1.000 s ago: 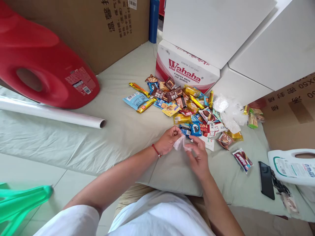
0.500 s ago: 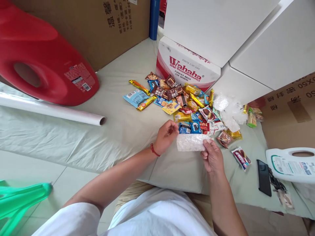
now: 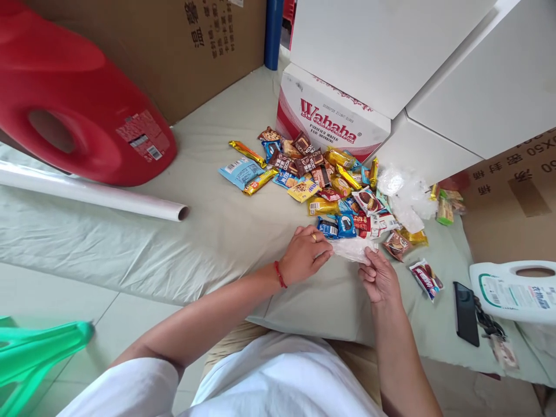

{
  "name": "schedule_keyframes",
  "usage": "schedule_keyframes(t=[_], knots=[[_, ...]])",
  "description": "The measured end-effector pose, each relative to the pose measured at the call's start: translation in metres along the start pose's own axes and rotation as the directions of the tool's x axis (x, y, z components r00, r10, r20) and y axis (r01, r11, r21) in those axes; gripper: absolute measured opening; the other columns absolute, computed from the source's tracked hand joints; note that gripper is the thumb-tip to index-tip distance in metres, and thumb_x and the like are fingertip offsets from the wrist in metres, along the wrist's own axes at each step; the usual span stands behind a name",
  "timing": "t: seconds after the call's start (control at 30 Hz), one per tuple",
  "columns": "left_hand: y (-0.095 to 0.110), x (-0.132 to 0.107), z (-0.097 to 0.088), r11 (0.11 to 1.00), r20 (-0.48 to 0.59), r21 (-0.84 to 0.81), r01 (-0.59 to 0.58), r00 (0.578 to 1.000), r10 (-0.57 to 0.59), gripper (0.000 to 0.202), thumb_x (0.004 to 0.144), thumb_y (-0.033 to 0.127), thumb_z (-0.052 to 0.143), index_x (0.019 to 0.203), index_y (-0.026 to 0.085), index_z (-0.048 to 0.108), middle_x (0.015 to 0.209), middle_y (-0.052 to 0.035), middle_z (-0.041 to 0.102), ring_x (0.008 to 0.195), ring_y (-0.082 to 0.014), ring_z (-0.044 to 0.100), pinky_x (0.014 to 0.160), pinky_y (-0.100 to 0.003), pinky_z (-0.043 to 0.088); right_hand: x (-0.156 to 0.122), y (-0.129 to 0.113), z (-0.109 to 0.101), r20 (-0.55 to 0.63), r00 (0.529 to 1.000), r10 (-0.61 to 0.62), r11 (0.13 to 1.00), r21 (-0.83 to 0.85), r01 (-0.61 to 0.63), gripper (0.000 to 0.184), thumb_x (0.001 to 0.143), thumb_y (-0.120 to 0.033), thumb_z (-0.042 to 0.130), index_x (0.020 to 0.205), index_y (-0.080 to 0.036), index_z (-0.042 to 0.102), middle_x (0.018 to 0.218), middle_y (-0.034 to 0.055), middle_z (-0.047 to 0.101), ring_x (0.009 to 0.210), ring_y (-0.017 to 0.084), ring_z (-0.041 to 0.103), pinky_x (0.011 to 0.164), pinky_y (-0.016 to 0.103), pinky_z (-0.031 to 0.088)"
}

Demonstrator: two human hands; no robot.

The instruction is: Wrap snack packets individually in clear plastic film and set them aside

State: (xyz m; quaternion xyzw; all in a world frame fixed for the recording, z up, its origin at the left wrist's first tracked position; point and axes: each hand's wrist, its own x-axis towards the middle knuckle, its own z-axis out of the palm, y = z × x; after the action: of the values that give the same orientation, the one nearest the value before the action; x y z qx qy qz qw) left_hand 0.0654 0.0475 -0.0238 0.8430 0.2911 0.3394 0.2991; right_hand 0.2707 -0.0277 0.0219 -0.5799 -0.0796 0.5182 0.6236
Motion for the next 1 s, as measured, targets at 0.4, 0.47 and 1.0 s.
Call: schedule_keyframes(t=[0.4, 0.47, 1.0], knots=[[0.001, 0.003, 0.008, 0.907, -0.028, -0.379, 0.182, 0.978, -0.208, 0.028, 0.097, 0.039, 0.055, 0.081, 0.022, 0.071, 0.073, -0.0025, 0.062, 0.069, -0.0174, 0.054, 0.069, -0.03, 0.04, -0.009, 0.037, 0.019, 0.085, 0.994, -0.068, 0.955, -0.282, 0.089, 0.055, 0.057, -0.039, 0.097, 0.103, -0.024, 0.07, 0.087, -0.0027, 0.071, 0.062, 0.008, 0.055, 0.048, 0.017, 0.043], [-0.001, 0.005, 0.009, 0.854, -0.049, -0.468, 0.226, 0.959, -0.28, 0.027, 0.094, 0.041, 0.06, 0.08, 0.021, 0.071, 0.072, -0.0019, 0.062, 0.069, -0.0169, 0.053, 0.068, -0.029, 0.039, -0.005, 0.04, 0.021, 0.092, 0.991, -0.098, 0.947, -0.296, 0.121, 0.046, 0.058, -0.042, 0.096, 0.09, -0.02, 0.07, 0.073, -0.0044, 0.066, 0.053, 0.005, 0.044, 0.044, 0.015, 0.035], [-0.002, 0.006, 0.001, 0.836, -0.15, -0.507, 0.21, 0.934, -0.325, 0.005, 0.087, 0.023, 0.059, 0.086, 0.021, 0.063, 0.089, -0.0034, 0.063, 0.087, -0.0186, 0.058, 0.079, -0.031, 0.045, -0.016, 0.03, 0.005, 0.145, 0.975, -0.167, 0.986, -0.005, 0.169, 0.024, 0.063, -0.027, 0.084, 0.075, -0.023, 0.064, 0.102, 0.0011, 0.072, 0.096, 0.018, 0.067, 0.084, 0.032, 0.056]])
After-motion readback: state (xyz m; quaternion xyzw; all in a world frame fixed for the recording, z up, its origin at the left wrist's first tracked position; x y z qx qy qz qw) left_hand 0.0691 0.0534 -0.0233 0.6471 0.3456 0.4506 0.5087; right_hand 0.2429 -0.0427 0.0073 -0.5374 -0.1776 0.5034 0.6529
